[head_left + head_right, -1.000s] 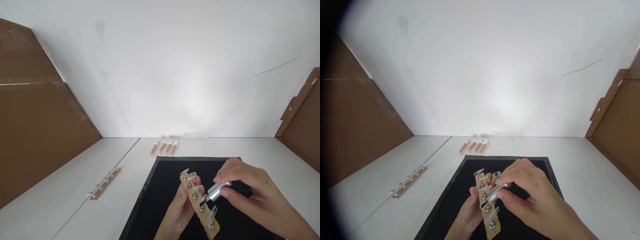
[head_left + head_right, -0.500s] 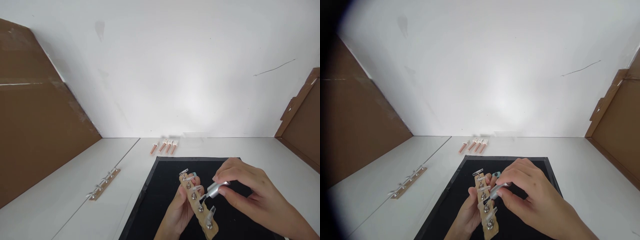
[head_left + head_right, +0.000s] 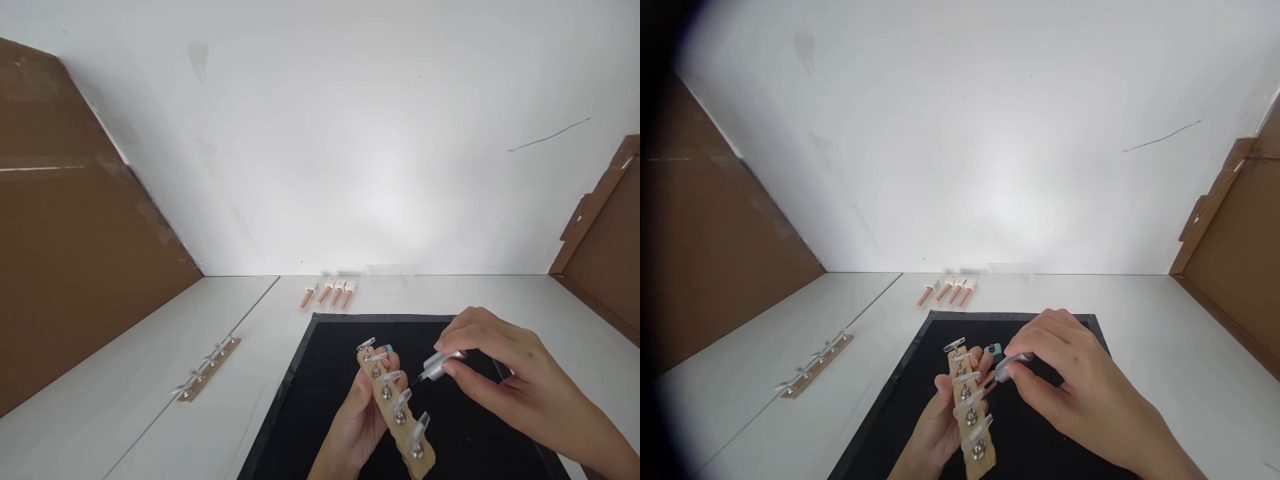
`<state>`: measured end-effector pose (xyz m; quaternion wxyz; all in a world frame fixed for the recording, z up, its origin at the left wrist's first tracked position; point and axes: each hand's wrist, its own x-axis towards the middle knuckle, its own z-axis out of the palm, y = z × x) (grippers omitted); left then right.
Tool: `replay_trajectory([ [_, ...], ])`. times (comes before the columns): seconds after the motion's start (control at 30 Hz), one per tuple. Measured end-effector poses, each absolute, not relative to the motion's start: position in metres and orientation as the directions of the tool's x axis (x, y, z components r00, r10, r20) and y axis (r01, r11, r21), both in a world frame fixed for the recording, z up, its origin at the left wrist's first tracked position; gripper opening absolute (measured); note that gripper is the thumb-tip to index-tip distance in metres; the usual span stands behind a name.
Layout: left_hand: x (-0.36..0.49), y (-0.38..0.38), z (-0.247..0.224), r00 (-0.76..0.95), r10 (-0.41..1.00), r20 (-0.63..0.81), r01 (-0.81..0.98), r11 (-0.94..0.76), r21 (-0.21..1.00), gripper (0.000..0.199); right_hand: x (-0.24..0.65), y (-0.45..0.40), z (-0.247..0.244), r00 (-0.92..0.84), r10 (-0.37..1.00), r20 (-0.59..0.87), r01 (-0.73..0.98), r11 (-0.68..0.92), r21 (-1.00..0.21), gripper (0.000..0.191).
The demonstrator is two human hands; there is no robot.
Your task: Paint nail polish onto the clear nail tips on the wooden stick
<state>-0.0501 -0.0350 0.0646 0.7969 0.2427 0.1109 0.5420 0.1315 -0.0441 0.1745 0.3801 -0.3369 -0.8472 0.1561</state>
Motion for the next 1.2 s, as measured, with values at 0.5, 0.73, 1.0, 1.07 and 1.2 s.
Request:
replay_trajectory([
  [0.5,-0.0485,-0.03,0.0566,0.381,0.923,0.056,-0.797,0.297,0.525,0.038,0.1264,-0.0457,0.1748,-0.564,0.642,0.519,0.355,0.756,-0.55,0.016],
  [0.73,-0.047,-0.03,0.0621,0.371,0.923,0.105,-0.8,0.26,0.541,0.036,0.1292,-0.045,0.1764,-0.569,0.665,0.483,0.404,0.738,-0.54,0.014],
  [1.0,-0.0502,-0.0338,0.0647,0.389,0.912,0.134,-0.796,0.259,0.547,0.035,0.1349,-0.0436,0.1746,-0.549,0.713,0.436,0.475,0.695,-0.54,0.013],
  [1.07,-0.0515,-0.0343,0.0646,0.388,0.913,0.128,-0.792,0.26,0.552,0.035,0.1352,-0.044,0.1739,-0.52,0.728,0.447,0.463,0.68,-0.568,0.014],
  [1.2,-0.0537,-0.0369,0.0616,0.362,0.926,0.105,-0.767,0.232,0.598,0.036,0.1324,-0.048,0.1724,-0.452,0.747,0.488,0.309,0.644,-0.7,0.019],
])
